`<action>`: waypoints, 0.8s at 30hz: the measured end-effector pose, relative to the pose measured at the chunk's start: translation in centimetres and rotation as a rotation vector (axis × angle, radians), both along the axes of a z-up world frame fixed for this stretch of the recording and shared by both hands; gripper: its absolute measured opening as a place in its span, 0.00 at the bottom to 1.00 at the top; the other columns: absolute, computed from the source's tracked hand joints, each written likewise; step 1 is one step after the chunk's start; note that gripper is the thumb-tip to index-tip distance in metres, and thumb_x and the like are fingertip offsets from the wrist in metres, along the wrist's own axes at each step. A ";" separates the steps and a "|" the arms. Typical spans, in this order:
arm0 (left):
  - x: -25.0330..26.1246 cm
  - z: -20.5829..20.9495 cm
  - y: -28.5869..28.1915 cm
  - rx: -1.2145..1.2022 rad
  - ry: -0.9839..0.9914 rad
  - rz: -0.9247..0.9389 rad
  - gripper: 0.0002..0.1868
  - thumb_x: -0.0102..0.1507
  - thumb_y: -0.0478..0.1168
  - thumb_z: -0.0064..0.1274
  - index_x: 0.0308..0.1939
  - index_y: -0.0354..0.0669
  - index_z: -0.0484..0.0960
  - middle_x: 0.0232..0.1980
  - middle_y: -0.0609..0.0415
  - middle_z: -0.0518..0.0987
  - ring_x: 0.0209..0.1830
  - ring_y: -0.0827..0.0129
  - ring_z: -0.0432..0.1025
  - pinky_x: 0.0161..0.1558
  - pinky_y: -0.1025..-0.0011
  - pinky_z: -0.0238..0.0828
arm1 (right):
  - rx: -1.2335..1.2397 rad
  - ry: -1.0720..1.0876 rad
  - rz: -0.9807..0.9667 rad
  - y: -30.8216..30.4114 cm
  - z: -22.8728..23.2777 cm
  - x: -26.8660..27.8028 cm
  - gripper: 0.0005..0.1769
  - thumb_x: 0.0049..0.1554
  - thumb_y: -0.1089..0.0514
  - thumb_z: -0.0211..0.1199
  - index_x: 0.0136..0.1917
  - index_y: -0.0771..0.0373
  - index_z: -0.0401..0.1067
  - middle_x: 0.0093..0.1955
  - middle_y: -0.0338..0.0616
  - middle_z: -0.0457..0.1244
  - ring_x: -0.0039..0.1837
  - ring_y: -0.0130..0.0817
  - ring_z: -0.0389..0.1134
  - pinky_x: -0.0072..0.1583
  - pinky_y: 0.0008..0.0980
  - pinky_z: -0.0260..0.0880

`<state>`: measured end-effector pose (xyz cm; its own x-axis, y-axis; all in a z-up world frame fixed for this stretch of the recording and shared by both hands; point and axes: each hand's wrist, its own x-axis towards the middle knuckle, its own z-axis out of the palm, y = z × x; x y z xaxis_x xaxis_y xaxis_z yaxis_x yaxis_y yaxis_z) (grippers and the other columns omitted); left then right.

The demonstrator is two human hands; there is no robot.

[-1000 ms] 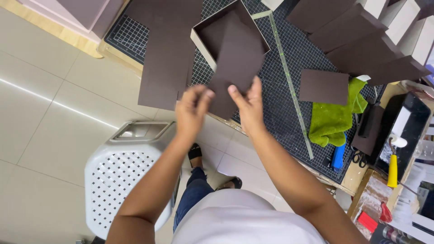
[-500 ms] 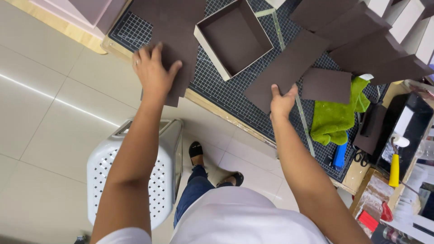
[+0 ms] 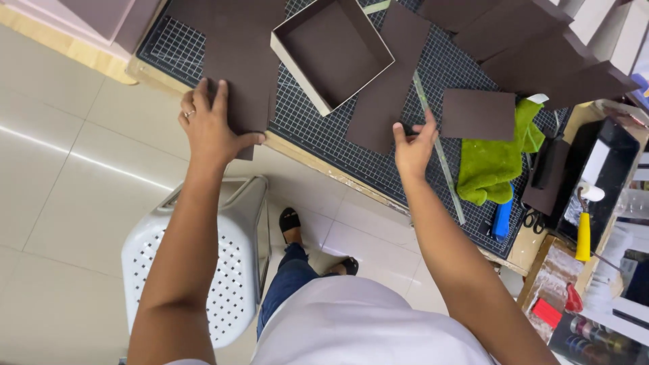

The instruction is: Wrapping small cardboard boxes with brown paper and applying adhesive using a roller

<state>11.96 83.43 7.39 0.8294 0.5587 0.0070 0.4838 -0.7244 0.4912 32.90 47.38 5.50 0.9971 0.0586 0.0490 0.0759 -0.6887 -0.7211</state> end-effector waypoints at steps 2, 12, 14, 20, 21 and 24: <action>-0.8 -1.9 1.1 0.083 -0.066 -0.040 0.63 0.40 0.71 0.73 0.74 0.47 0.70 0.75 0.36 0.60 0.71 0.37 0.52 0.61 0.37 0.52 | 0.014 -0.027 0.042 -0.1 -1.5 0.0 0.40 0.59 0.50 0.71 0.78 0.52 0.55 0.56 0.42 0.56 0.38 0.29 0.63 0.53 0.36 0.74; 0.0 -5.9 7.1 0.463 -0.228 -0.564 0.32 0.67 0.65 0.52 0.70 0.55 0.81 0.71 0.56 0.78 0.75 0.55 0.66 0.73 0.51 0.54 | 0.070 0.009 0.045 0.2 -1.5 -0.4 0.40 0.58 0.54 0.71 0.78 0.51 0.56 0.56 0.42 0.56 0.37 0.27 0.61 0.53 0.34 0.73; 0.0 -6.0 6.9 0.429 -0.191 -0.605 0.33 0.69 0.63 0.48 0.75 0.54 0.73 0.74 0.53 0.74 0.77 0.51 0.62 0.73 0.51 0.54 | 0.087 0.027 0.049 0.0 -1.4 -0.4 0.40 0.59 0.53 0.71 0.78 0.51 0.55 0.55 0.41 0.57 0.39 0.27 0.61 0.54 0.35 0.73; 1.1 -4.1 7.3 0.596 -0.291 -0.621 0.33 0.62 0.34 0.46 0.74 0.50 0.74 0.61 0.53 0.81 0.54 0.56 0.75 0.47 0.62 0.76 | 0.117 -0.157 0.087 0.5 -0.8 -2.2 0.36 0.58 0.60 0.71 0.75 0.53 0.59 0.55 0.41 0.56 0.40 0.27 0.60 0.53 0.33 0.73; 1.9 -3.7 7.9 0.716 -0.301 -0.559 0.31 0.61 0.37 0.50 0.69 0.54 0.80 0.53 0.56 0.84 0.42 0.64 0.77 0.37 0.69 0.75 | 0.119 -0.268 0.106 1.4 0.1 -2.7 0.34 0.58 0.64 0.70 0.74 0.54 0.61 0.55 0.41 0.56 0.42 0.28 0.59 0.54 0.33 0.71; 3.0 3.7 7.6 0.644 -0.594 -0.402 0.22 0.64 0.29 0.51 0.60 0.50 0.87 0.51 0.58 0.85 0.44 0.59 0.72 0.35 0.65 0.72 | 0.183 -0.310 0.279 3.3 2.3 -5.2 0.29 0.62 0.62 0.66 0.74 0.56 0.62 0.58 0.45 0.55 0.51 0.33 0.60 0.56 0.36 0.71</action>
<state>14.91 91.05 11.11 0.7199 -0.0243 0.6937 -0.0589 -0.9979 0.0261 27.71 50.67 7.83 0.8810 0.2857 0.3772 0.4720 -0.4747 -0.7429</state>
